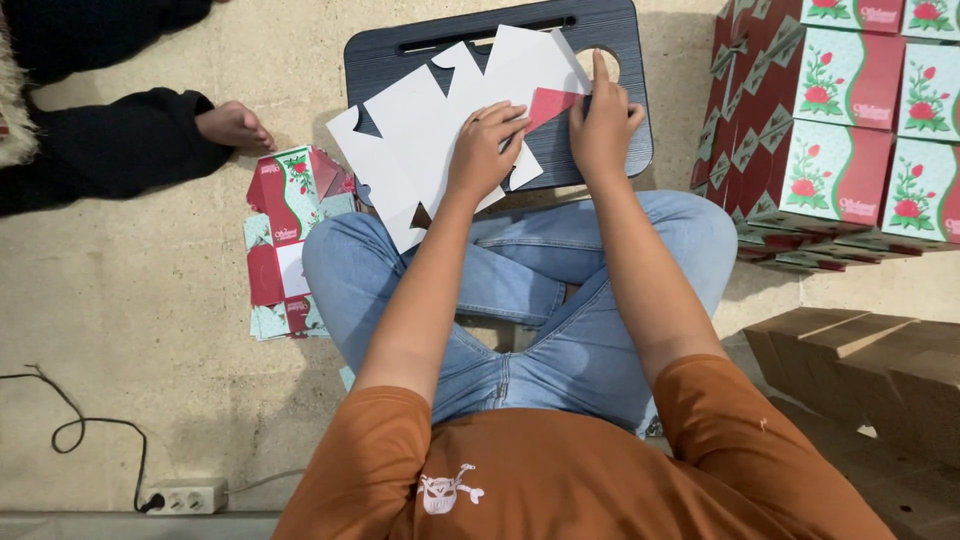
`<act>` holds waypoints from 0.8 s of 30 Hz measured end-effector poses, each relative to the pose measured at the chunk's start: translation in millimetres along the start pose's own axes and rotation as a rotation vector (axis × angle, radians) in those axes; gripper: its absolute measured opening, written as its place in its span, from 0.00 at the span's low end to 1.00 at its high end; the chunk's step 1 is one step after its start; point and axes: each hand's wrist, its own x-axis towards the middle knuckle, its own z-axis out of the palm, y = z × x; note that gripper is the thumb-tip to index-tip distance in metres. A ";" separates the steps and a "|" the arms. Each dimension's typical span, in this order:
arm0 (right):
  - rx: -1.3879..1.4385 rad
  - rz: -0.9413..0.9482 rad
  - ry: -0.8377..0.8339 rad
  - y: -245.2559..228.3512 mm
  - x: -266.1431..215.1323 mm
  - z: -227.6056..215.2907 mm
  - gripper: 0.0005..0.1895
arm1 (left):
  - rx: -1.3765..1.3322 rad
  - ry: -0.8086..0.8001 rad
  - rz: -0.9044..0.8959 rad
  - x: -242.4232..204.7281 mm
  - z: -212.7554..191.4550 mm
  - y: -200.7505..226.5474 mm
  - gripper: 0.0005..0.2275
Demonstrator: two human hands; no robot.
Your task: The person sits on the floor and folds flat, pre-cut cardboard sheets into small rectangular boxes. They fold the flaps, tuck them into slots, and secure the structure by hand. Completed boxes are stacked to the right.
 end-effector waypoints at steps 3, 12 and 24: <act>-0.026 0.017 -0.020 -5.0 -2.5 -3.4 0.34 | -0.004 -0.016 -0.015 -1.0 -3.9 4.8 0.10; -0.138 -0.225 -0.148 -8.2 -35.6 18.7 0.18 | -0.040 0.007 -0.025 0.6 16.3 -21.4 0.09; -0.175 -0.380 -0.471 -60.1 -76.7 -48.5 0.45 | -0.296 -0.285 -0.196 4.7 -65.2 21.3 0.20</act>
